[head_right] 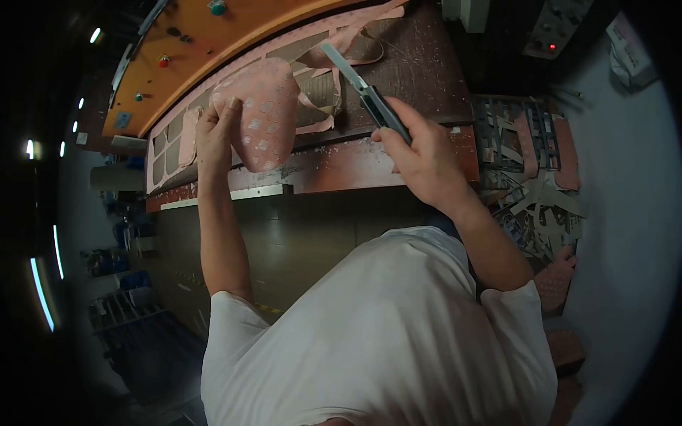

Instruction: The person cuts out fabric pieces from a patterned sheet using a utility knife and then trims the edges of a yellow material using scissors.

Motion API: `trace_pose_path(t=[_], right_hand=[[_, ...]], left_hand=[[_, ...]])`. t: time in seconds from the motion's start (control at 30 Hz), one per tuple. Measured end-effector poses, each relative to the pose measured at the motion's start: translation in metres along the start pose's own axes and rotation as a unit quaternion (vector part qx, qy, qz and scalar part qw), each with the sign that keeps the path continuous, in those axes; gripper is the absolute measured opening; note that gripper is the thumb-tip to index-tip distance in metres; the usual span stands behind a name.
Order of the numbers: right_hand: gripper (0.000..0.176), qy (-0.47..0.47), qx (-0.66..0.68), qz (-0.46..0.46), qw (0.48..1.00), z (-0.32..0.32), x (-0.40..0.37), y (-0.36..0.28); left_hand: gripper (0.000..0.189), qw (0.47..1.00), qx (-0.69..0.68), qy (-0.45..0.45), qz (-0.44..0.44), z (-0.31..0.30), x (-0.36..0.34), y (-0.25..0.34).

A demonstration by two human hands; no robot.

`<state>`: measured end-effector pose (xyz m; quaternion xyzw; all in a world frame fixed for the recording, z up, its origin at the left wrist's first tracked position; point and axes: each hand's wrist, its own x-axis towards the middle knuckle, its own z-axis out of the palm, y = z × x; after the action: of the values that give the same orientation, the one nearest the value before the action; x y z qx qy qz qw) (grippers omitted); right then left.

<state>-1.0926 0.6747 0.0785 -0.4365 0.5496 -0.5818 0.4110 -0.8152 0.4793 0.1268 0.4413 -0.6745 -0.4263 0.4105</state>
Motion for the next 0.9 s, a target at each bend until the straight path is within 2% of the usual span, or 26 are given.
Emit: trace_pose_path(t=[0.07, 0.1, 0.2, 0.4, 0.9], right_hand=[[0.040, -0.014, -0.010, -0.037, 0.999, 0.014, 0.019, 0.001], [0.045, -0.046, -0.070, -0.014, 0.996, 0.018, 0.028, -0.007], [0.044, -0.063, -0.106, -0.045, 0.991, 0.031, 0.054, 0.004], [0.043, -0.085, -0.112, -0.072, 0.988, 0.044, 0.080, 0.020], [0.044, -0.120, -0.120, -0.087, 0.982, 0.048, 0.099, 0.032]], left_hand=[[0.026, 1.000, 0.019, -0.005, 0.011, -0.007, -0.001, -0.009], [0.027, 0.999, 0.028, -0.020, 0.003, -0.010, -0.001, -0.009], [0.028, 0.999, 0.036, -0.019, 0.004, -0.011, -0.007, -0.004], [0.029, 0.999, 0.011, -0.030, -0.010, -0.008, -0.011, 0.001], [0.027, 0.996, 0.088, -0.002, -0.021, -0.006, -0.012, 0.004]])
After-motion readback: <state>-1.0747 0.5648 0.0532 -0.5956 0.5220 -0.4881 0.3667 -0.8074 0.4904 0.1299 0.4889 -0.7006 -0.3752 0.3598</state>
